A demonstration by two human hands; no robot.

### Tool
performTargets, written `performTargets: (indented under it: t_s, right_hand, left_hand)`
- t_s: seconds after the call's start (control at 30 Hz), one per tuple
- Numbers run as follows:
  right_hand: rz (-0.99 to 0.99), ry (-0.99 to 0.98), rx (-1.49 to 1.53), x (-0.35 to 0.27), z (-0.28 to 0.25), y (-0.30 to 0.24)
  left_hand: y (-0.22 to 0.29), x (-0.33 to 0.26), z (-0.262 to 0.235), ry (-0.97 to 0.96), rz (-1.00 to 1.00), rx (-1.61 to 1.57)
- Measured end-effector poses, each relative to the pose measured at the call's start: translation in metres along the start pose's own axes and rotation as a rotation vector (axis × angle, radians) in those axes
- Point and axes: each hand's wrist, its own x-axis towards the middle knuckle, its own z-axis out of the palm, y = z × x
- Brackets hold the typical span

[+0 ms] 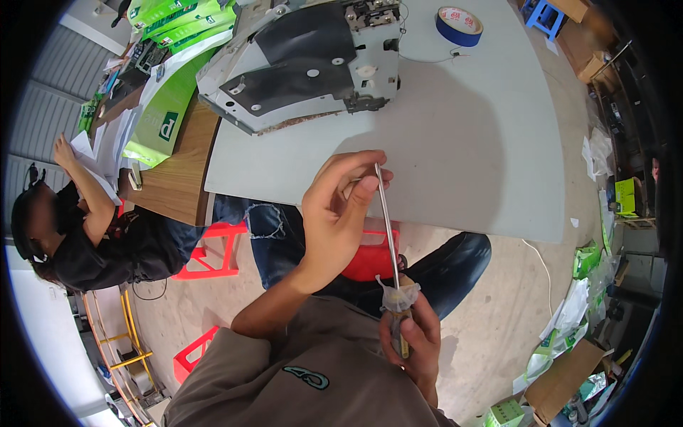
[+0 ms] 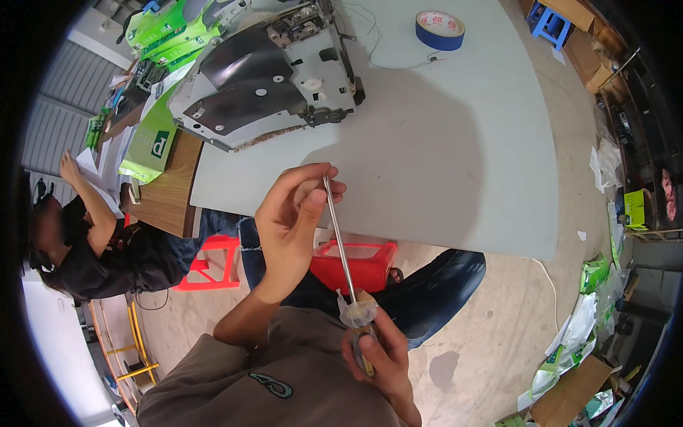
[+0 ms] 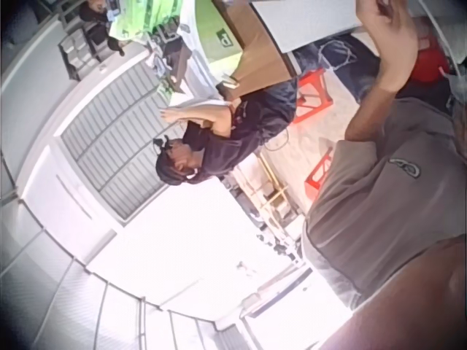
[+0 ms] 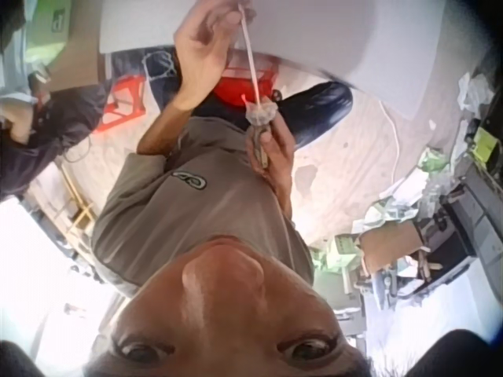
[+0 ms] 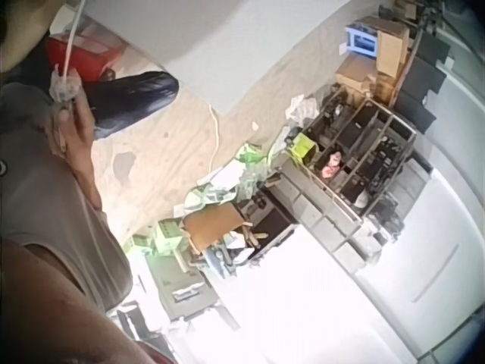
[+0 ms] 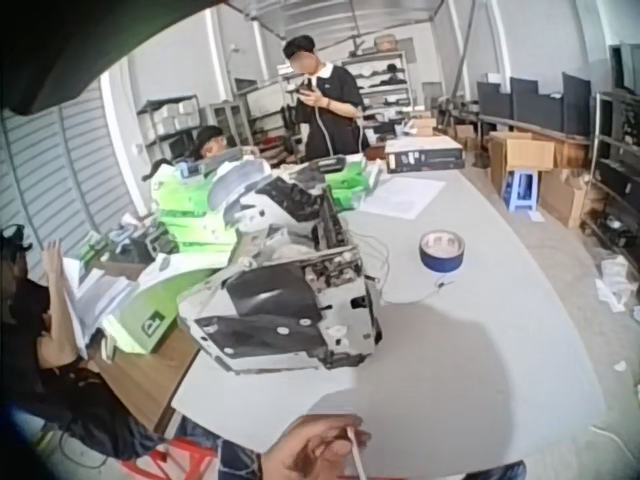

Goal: The person disassembles an internal component of a large printer using a screwdriver, removing screws and detaching a wire while another person sorts papers nearby.

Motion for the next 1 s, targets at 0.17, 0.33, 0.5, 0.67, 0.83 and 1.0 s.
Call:
performTargets:
  t_s: [0.17, 0.33, 0.5, 0.67, 0.83, 1.0]
  right_hand:
    - [-0.003, -0.076, -0.123, 0.007, -0.006, -0.005]
    - [-0.016, -0.037, -0.181, 0.009, -0.008, -0.004]
    - [-0.037, -0.024, -0.214, 0.012, -0.012, -0.009]
    - [-0.096, 0.007, -0.22, 0.017, -0.01, -0.029]
    - [-0.144, -0.067, -0.297, 0.03, -0.015, -0.049]
    - [-0.12, -0.149, -0.253, 0.047, -0.007, -0.068]
  left_hand:
    - [0.0, 0.0, 0.0, 0.02, 0.045, 0.01]
    - [0.007, 0.003, -0.001, 0.021, 0.006, -0.009]
    - [0.008, 0.009, 0.006, 0.028, -0.058, -0.13]
    - [0.015, 0.027, 0.023, 0.04, -0.214, -0.375]
    - [0.017, 0.046, 0.036, 0.083, -0.243, -0.513]
    - [0.019, 0.062, 0.033, 0.138, -0.254, -0.55]
